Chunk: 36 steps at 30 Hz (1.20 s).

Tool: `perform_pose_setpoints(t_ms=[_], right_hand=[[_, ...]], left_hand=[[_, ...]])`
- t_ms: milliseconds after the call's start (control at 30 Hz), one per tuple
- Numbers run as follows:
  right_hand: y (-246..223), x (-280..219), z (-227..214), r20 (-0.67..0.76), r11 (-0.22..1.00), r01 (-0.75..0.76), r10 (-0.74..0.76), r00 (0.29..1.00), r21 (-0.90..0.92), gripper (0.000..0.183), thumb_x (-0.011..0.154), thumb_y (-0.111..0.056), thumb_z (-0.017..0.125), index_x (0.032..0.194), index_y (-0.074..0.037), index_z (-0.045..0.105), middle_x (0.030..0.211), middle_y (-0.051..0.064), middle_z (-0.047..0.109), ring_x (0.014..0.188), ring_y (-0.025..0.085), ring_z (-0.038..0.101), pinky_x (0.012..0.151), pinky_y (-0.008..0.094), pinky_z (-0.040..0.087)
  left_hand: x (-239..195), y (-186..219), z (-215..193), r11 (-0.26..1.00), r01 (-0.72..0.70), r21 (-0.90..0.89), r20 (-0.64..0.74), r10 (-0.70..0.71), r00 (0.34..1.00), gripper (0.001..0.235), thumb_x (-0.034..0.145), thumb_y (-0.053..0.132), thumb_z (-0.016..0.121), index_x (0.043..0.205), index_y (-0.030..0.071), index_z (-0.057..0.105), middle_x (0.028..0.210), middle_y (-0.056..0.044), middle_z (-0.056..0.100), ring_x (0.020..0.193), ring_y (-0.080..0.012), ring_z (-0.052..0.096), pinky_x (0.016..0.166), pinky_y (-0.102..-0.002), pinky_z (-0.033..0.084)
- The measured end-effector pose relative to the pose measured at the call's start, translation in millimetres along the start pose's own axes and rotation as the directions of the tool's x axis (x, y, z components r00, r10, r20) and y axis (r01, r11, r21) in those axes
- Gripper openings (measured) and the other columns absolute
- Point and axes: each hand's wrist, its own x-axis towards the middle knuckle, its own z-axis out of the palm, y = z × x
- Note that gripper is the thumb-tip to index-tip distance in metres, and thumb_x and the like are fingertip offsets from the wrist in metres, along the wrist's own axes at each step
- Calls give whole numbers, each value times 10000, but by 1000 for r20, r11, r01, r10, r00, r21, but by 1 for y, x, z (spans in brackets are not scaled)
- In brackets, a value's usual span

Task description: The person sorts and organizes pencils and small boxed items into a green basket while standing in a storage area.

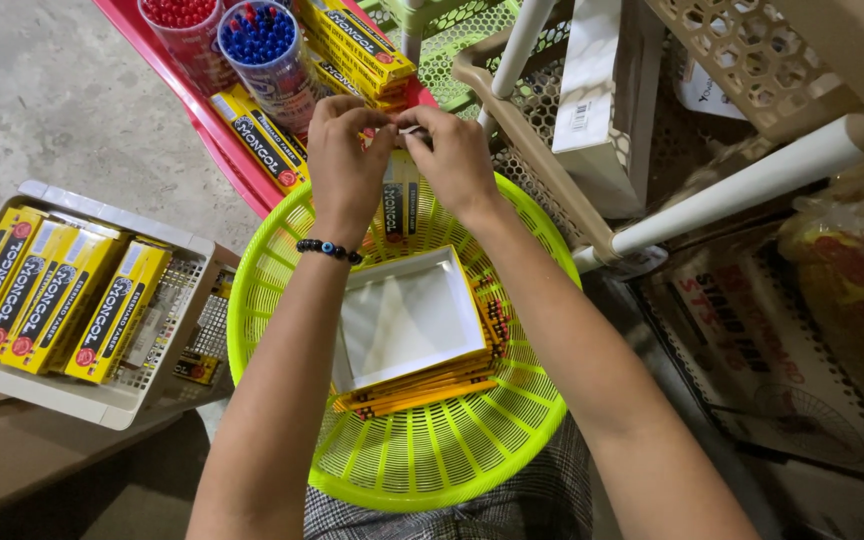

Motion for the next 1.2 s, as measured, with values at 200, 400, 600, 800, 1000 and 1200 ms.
perform_pose_setpoints(t_ms=[200, 400, 600, 800, 1000, 1200], right_hand=[[0, -2, -1, 26, 999, -31, 32, 999, -4, 173, 932, -116, 731, 1088, -40, 741, 936, 128, 787, 854, 222, 782, 764, 347, 603], [-38, -26, -35, 99, 996, 19, -28, 995, 86, 186, 960, -139, 697, 1119, -45, 714, 1025, 114, 789, 942, 209, 786, 839, 346, 618], [-24, -124, -37, 893, 962, 7, 252, 373, -274, 231, 895, -150, 669, 1104, -160, 769, 999, 106, 767, 898, 276, 749, 825, 414, 581], [-35, -181, -16, 897, 862, 291, 442, -29, -415, 316, 869, -63, 665, 1170, -138, 729, 1134, 145, 719, 1049, 332, 700, 882, 465, 567], [-9, -212, 11, 905, 834, 382, 426, 14, -398, 234, 931, -116, 660, 1152, -87, 732, 1170, 158, 721, 1085, 336, 693, 894, 469, 568], [-26, -205, 7, 894, 848, 355, 444, -67, -394, 349, 838, -261, 825, 1124, -85, 729, 1163, 110, 721, 1105, 302, 673, 914, 455, 561]], left_hand=[[-6, -6, 1, 999, 33, 1, 28, -33, 999, 111, 865, 95, 786, 962, 41, 793, 1144, -119, 663, 1103, -280, 642, 932, -383, 528], [-35, 55, -44, 982, -25, 188, 228, -19, 973, 163, 945, 172, 707, 1006, 21, 718, 970, -224, 650, 922, -414, 639, 787, -511, 516], [-153, 29, -54, 934, -178, 309, 921, -247, 300, 161, 839, 127, 654, 918, 47, 770, 940, -229, 733, 898, -398, 723, 785, -490, 578], [-250, -24, -38, 867, -301, 397, 917, -388, 92, 204, 898, 105, 598, 995, 31, 762, 1072, -204, 732, 998, -382, 718, 840, -477, 589], [-250, -14, -40, 839, -351, 415, 891, -454, -32, 217, 880, 123, 631, 1038, 43, 756, 1122, -164, 727, 1060, -348, 703, 897, -455, 574], [-245, -6, -42, 846, -325, 422, 891, -453, -21, 210, 867, 96, 641, 1032, 33, 755, 1122, -179, 729, 1053, -356, 702, 885, -454, 577]])
